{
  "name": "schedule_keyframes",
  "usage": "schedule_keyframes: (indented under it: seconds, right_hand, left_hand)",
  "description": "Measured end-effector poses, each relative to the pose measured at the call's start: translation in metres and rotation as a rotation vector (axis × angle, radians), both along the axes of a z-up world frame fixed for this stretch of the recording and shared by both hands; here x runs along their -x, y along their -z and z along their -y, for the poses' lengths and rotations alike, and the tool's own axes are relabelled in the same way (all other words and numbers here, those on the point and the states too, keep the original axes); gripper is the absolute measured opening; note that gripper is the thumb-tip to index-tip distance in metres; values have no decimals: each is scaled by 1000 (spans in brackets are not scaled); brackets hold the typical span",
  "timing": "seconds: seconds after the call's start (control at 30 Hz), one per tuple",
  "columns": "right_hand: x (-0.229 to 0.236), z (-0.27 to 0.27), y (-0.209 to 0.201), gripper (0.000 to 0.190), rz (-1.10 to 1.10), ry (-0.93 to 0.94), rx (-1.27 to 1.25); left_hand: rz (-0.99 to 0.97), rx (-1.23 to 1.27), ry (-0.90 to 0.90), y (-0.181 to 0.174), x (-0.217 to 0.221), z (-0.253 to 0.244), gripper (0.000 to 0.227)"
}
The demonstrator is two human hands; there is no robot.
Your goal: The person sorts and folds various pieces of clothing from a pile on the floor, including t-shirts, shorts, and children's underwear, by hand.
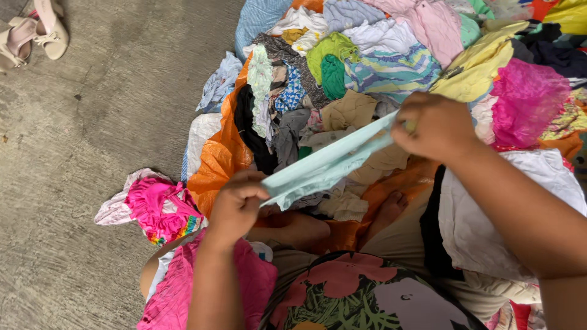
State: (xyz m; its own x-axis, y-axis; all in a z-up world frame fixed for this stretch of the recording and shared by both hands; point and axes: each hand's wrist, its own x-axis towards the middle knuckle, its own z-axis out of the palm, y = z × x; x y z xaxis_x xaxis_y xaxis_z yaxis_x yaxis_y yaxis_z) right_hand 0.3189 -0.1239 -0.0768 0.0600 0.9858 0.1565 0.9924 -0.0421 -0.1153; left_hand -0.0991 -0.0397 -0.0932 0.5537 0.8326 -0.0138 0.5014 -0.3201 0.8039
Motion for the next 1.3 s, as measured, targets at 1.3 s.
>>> schedule_keyframes:
  seconds: [1.3]
  right_hand:
    - [-3, 255, 9, 68, -544, 520, -169]
  left_hand:
    - [222, -416, 857, 43, -263, 153, 72]
